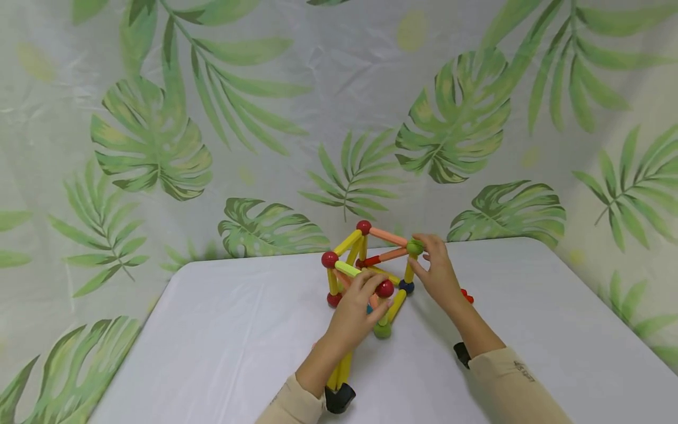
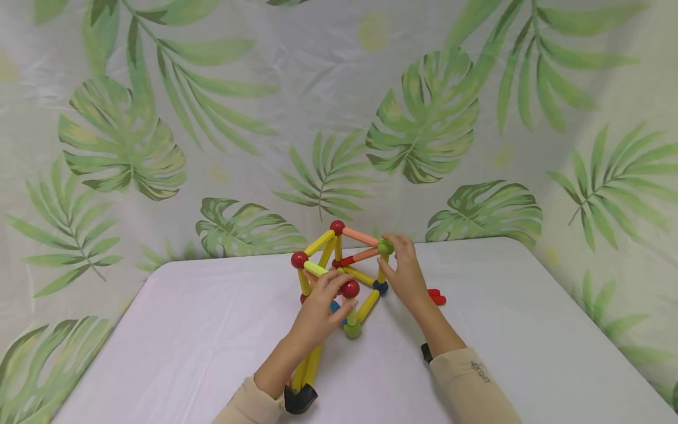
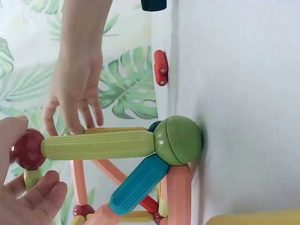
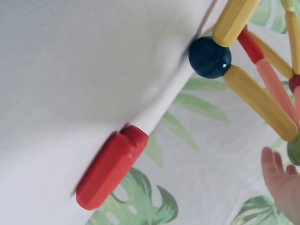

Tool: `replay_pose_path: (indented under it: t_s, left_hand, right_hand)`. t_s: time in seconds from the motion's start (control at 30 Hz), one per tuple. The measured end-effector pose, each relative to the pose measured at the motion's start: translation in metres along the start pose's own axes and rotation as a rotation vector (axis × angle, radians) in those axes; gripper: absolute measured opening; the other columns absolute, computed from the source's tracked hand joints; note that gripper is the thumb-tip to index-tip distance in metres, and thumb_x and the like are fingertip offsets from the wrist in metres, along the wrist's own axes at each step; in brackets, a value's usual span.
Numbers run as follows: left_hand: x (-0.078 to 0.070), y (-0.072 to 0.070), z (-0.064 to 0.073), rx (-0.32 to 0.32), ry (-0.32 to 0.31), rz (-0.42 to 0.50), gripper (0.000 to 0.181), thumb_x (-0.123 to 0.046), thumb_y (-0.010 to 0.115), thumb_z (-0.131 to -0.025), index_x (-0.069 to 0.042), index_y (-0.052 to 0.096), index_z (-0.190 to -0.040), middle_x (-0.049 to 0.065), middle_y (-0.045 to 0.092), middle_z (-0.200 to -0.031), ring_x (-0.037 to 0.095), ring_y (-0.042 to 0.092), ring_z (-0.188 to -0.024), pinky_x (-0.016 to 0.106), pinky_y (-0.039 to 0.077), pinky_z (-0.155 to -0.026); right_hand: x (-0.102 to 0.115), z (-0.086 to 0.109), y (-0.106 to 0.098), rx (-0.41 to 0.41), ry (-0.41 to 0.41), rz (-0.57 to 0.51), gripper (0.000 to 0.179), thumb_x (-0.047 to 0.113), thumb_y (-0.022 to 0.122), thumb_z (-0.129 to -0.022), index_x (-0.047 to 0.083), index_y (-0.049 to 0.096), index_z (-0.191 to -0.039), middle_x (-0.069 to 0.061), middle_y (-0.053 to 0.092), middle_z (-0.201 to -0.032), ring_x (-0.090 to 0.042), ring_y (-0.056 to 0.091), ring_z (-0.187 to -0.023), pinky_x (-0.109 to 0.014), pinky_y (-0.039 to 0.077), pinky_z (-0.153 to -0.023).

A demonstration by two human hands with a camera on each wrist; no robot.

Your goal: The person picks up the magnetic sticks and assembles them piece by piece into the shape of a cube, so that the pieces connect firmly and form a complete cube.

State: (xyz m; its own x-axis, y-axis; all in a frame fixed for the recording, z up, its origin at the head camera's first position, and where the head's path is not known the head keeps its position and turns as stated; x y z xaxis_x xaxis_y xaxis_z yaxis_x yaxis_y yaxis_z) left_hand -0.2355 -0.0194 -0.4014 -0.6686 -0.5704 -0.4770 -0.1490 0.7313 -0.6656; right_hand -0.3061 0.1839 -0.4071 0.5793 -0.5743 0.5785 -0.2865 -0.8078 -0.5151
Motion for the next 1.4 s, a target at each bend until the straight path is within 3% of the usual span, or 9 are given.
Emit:
replay_pose_path:
  t_s: [0.17,0.33,0.5,0.67,0.87,0.97,1.1,1.23,1.4]
  left_hand:
    - [-0.003,0.002,-0.001,-0.027,-0.01,-0.02,0.04,-0.029,0.065,-0.083,-0.014,0.053,-0.118,0.002,0.044,-0.119,0.015,0.053,-0.1,0.024,0.044,-0.084]
    - [0.002,-0.002,-0.002,-0.034,-0.045,0.013,0.042,-0.033,0.066,-0.08,-0.015,0.053,-0.116,0.003,0.044,-0.121,0.018,0.049,-0.108,0.026,0.044,-0.086]
    - [0.019,-0.01,-0.004,-0.056,-0.061,0.092,0.037,-0.026,0.066,-0.082,-0.014,0.053,-0.115,0.002,0.044,-0.127,0.018,0.045,-0.115,0.028,0.043,-0.087]
    - [0.035,-0.019,-0.006,-0.06,-0.091,0.187,0.034,-0.015,0.066,-0.083,-0.013,0.054,-0.114,0.004,0.045,-0.126,0.015,0.047,-0.111,0.025,0.044,-0.085]
    - [0.047,-0.027,-0.004,-0.076,-0.139,0.302,0.031,-0.005,0.065,-0.081,-0.011,0.055,-0.11,0.003,0.045,-0.126,0.015,0.048,-0.108,0.025,0.043,-0.086]
    - [0.051,-0.031,-0.002,-0.08,-0.135,0.345,0.032,0.001,0.064,-0.079,-0.007,0.056,-0.109,0.009,0.045,-0.125,0.019,0.05,-0.106,0.03,0.044,-0.086]
    - [0.045,-0.046,0.0,-0.08,-0.12,0.41,0.032,0.01,0.06,-0.077,0.002,0.054,-0.107,0.018,0.046,-0.123,0.026,0.051,-0.103,0.038,0.044,-0.086]
    - [0.034,-0.06,0.003,-0.071,-0.11,0.45,0.03,0.014,0.057,-0.077,0.006,0.052,-0.106,0.022,0.046,-0.121,0.028,0.051,-0.102,0.039,0.044,-0.086]
    - [0.035,-0.06,0.004,-0.068,-0.122,0.467,0.029,0.012,0.057,-0.079,0.006,0.051,-0.107,0.022,0.045,-0.123,0.027,0.051,-0.101,0.038,0.045,-0.085]
  right_hand:
    - [-0.005,-0.003,0.005,0.032,0.062,-0.038,0.045,-0.003,0.058,-0.085,0.004,0.043,-0.127,-0.021,0.037,-0.124,-0.032,0.053,-0.095,-0.039,0.048,-0.078]
    - [-0.004,-0.002,0.005,0.01,0.059,0.001,0.042,-0.003,0.06,-0.084,0.004,0.046,-0.123,-0.021,0.041,-0.119,-0.028,0.055,-0.088,-0.034,0.05,-0.074]
    - [0.001,0.005,0.004,-0.028,0.044,0.03,0.042,-0.002,0.064,-0.08,0.005,0.049,-0.119,-0.017,0.043,-0.11,-0.023,0.054,-0.081,-0.032,0.05,-0.07]
    - [0.008,0.013,0.007,-0.047,0.024,0.027,0.044,-0.003,0.066,-0.078,0.004,0.049,-0.119,-0.017,0.043,-0.108,-0.022,0.055,-0.078,-0.03,0.051,-0.068]
    - [0.016,0.022,0.01,-0.075,-0.006,0.013,0.046,-0.005,0.068,-0.075,0.002,0.05,-0.117,-0.016,0.044,-0.106,-0.02,0.056,-0.077,-0.027,0.051,-0.067]
    - [0.023,0.027,0.012,-0.079,-0.012,0.014,0.047,-0.005,0.07,-0.074,0.002,0.051,-0.116,-0.015,0.044,-0.106,-0.018,0.056,-0.077,-0.025,0.051,-0.067]
    - [0.033,0.034,0.014,-0.069,-0.004,0.03,0.049,-0.005,0.071,-0.072,0.005,0.051,-0.115,-0.013,0.045,-0.106,-0.016,0.055,-0.078,-0.024,0.05,-0.067]
    - [0.041,0.04,0.015,-0.06,-0.01,0.033,0.049,-0.005,0.071,-0.072,0.006,0.052,-0.115,-0.012,0.045,-0.106,-0.016,0.055,-0.08,-0.025,0.051,-0.067]
    - [0.044,0.042,0.014,-0.064,-0.029,0.058,0.051,0.001,0.074,-0.071,0.006,0.051,-0.116,-0.012,0.043,-0.107,-0.018,0.052,-0.087,-0.031,0.05,-0.07]
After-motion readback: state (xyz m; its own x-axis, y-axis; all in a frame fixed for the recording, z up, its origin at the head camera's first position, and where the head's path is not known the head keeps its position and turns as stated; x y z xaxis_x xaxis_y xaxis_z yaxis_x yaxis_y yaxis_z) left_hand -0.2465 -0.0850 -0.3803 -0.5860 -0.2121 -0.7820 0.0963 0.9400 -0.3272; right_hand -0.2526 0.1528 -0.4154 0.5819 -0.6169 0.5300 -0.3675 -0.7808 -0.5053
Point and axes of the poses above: each hand's wrist, its own z-axis away from the middle knuckle, its own y-axis out of the palm, x = y × z, the point moved 1 cm from there along -z, towards the middle knuckle
